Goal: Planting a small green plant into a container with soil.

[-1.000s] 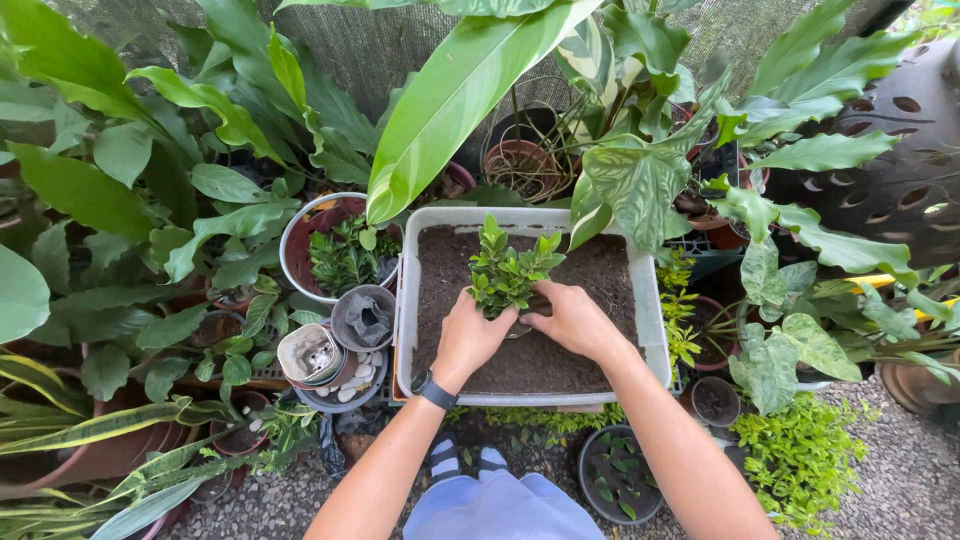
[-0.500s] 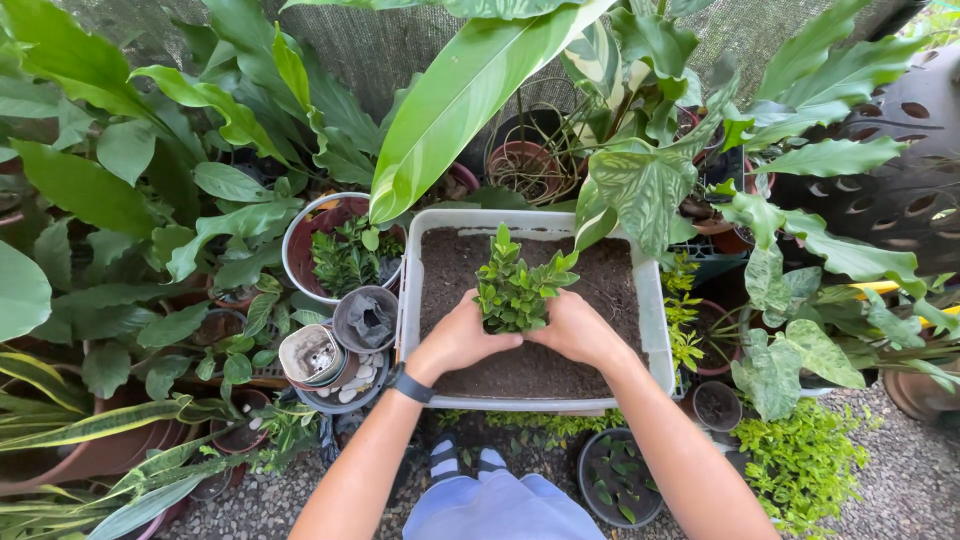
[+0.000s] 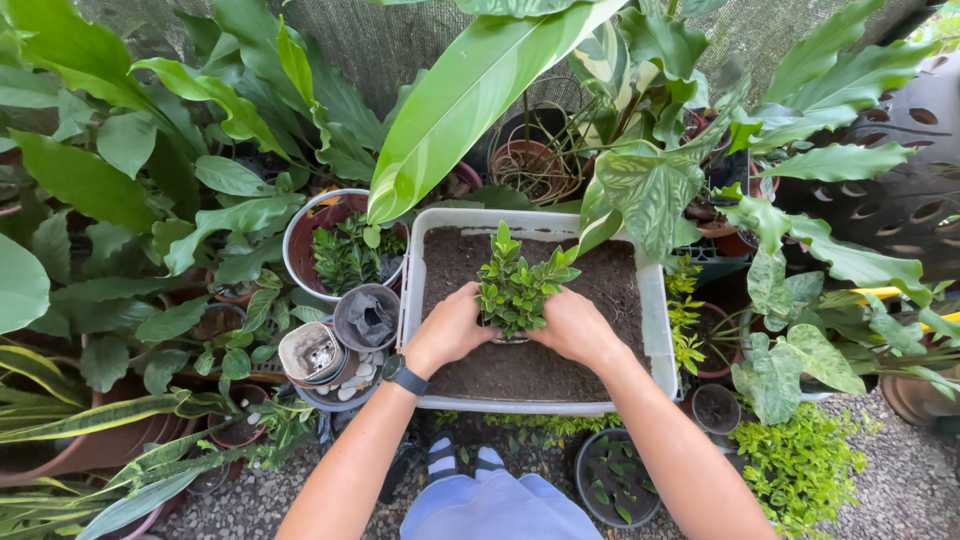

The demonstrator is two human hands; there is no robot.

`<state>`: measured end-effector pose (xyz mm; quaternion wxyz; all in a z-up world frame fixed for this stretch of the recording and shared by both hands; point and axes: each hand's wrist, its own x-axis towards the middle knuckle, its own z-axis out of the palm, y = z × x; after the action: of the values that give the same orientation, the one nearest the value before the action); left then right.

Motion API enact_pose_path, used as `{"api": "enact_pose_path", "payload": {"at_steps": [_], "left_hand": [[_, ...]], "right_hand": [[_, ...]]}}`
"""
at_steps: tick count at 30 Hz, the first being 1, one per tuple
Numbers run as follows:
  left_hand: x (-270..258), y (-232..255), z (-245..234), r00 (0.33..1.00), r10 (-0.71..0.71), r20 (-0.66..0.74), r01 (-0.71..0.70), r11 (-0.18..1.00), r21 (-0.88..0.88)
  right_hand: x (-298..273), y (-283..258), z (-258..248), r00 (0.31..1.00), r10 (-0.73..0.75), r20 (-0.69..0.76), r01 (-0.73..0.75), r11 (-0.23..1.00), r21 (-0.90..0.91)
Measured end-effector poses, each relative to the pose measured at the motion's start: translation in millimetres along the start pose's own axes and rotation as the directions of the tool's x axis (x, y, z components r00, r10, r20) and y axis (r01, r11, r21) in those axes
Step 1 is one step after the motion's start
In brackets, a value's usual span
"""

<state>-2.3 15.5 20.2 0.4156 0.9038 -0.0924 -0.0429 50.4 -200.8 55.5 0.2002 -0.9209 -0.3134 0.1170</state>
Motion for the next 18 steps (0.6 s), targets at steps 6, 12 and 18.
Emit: {"api": "enact_pose_path", "payload": {"at_steps": [6, 12, 18], "left_hand": [[0, 6, -4, 0.999, -0.033, -0.007, 0.033, 0.999, -0.026], [3, 10, -2, 0.997, -0.076, -0.014, 0.076, 0.997, 0.010], [5, 5, 2, 0.997, -0.073, -0.017, 0.073, 0.997, 0.012]], "right_hand": [[0, 4, 7, 0.999, 0.044, 0.004, -0.044, 0.998, -0.037], [-1, 15, 18, 0.995, -0.086, -0.042, 0.084, 0.995, -0.055], [3, 14, 5, 0.993, -0.114, -0.020, 0.115, 0.978, 0.172]]}}
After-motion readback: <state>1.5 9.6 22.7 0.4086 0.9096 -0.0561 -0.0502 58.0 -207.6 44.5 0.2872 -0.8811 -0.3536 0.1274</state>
